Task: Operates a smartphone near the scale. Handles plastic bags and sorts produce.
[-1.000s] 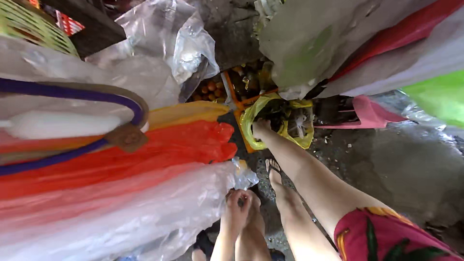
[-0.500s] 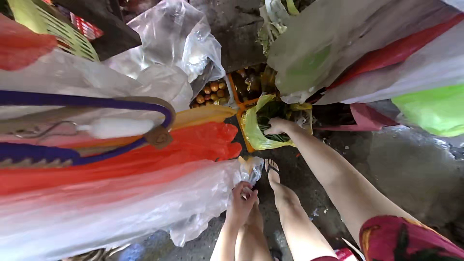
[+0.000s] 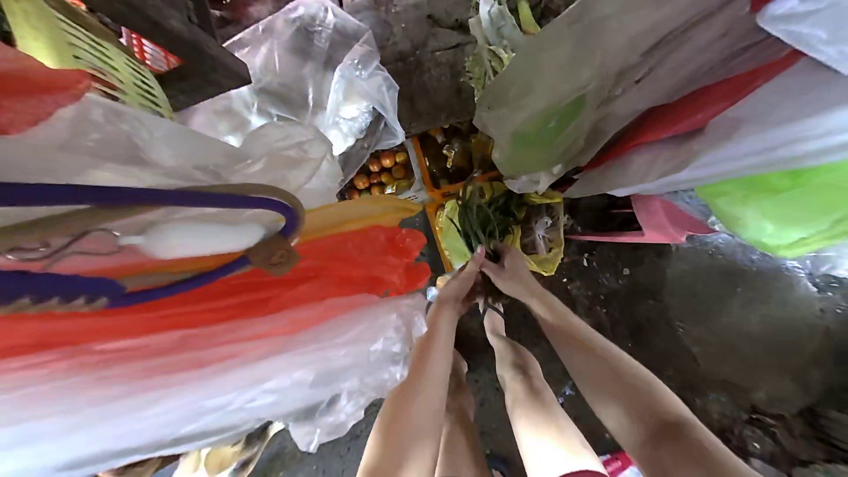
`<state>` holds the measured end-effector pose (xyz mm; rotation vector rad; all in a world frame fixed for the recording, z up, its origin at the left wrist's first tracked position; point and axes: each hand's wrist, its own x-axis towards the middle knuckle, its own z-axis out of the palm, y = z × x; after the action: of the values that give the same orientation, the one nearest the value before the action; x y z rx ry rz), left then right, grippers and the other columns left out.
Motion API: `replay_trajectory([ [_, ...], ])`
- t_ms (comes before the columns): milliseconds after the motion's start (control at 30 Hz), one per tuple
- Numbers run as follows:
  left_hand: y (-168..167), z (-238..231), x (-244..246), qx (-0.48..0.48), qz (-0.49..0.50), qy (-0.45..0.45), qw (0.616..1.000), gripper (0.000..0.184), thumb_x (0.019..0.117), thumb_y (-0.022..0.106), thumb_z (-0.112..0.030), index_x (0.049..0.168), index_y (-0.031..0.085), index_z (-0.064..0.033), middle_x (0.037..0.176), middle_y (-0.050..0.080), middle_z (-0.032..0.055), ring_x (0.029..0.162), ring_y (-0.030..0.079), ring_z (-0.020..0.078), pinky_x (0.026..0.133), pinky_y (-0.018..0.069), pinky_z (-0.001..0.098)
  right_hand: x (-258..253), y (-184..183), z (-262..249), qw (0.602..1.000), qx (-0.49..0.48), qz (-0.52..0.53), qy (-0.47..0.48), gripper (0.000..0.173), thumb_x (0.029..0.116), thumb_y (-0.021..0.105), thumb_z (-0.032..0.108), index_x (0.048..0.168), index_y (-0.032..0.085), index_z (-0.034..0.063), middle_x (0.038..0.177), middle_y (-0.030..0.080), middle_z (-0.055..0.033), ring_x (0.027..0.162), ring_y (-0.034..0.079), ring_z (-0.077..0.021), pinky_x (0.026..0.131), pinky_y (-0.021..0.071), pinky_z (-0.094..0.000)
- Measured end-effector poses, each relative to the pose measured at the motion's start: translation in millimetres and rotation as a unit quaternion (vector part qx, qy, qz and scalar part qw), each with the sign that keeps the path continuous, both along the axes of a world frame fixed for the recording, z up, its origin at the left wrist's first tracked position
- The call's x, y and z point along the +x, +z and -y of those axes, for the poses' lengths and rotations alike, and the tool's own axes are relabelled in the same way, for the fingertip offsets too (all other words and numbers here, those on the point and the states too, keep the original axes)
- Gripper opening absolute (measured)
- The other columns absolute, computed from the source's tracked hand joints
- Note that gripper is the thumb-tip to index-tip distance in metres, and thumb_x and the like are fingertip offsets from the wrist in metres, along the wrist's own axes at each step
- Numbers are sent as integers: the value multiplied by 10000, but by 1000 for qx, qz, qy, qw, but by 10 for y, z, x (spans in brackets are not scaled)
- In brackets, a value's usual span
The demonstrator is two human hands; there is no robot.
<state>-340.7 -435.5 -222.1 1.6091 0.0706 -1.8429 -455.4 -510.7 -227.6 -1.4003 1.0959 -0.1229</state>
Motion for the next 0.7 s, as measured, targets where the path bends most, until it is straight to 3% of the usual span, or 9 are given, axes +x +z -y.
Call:
replay_trajectory([
  [67,19,-10,-29,35,-18,21,999,513,1051,457,-549,1096,625,-66,822,644,41,725,620,133,703,542,315,-63,-17,-176,995,62,20,-70,235,937,663,248,1044,681,40,826,672,-25,733,650,-89,710,566,-320],
  [133,-8,-85,-61,45,-36,35,998,437,1020,559,-489,1114,645,-72,869,674,49,759,644,140,702,552,321,-132,6,-311,992,105,14,-63,272,921,662,243,1095,675,33,872,698,-50,773,685,-123,739,596,-355],
  [233,-53,-233,-129,18,-64,38,997,340,1016,608,-331,1182,652,-38,995,711,90,900,683,169,823,575,360,-207,62,-451,990,59,-50,119,460,972,651,345,1265,622,-8,1177,683,-164,1112,664,-237,1003,526,-447],
  [333,-80,-395,-127,5,-75,50,996,302,1027,580,-218,1257,646,-34,1012,721,100,903,695,178,826,580,368,-214,199,-609,964,3,-87,250,668,979,633,421,1424,506,-61,1478,505,-269,1417,461,-355,1200,351,-446],
  [400,-44,-475,-123,17,-72,71,995,279,1024,580,-191,1247,643,-35,1004,726,108,902,704,190,821,590,383,-240,338,-657,941,4,-115,317,849,975,611,547,1522,383,-61,1570,383,-305,1491,344,-429,1247,266,-504],
  [500,-3,-566,-145,22,-43,129,990,215,978,639,-90,1168,646,8,983,719,132,898,700,214,827,590,399,-294,614,-430,917,70,-122,372,686,1027,572,503,1517,475,33,1469,539,-253,1383,497,-408,1176,340,-573],
  [600,41,-612,-163,42,12,141,989,268,944,678,-57,1193,619,23,961,717,140,857,708,217,792,603,396,-393,743,-42,953,59,-108,277,456,1027,611,414,1021,742,-23,963,714,-196,935,681,-310,904,517,-533],
  [667,99,-644,-129,52,23,107,993,289,939,670,-62,1209,606,15,953,709,126,847,700,209,774,598,385,-379,719,164,981,-16,-77,178,388,953,702,440,1022,765,63,981,739,-80,938,691,-182,897,553,-441],
  [700,155,-661,-117,54,19,72,996,275,936,664,-71,1193,610,10,938,705,113,830,692,196,763,593,376,-322,647,224,983,-62,-38,169,438,918,739,469,1169,755,111,1157,735,-57,1119,669,-176,1026,521,-443],
])
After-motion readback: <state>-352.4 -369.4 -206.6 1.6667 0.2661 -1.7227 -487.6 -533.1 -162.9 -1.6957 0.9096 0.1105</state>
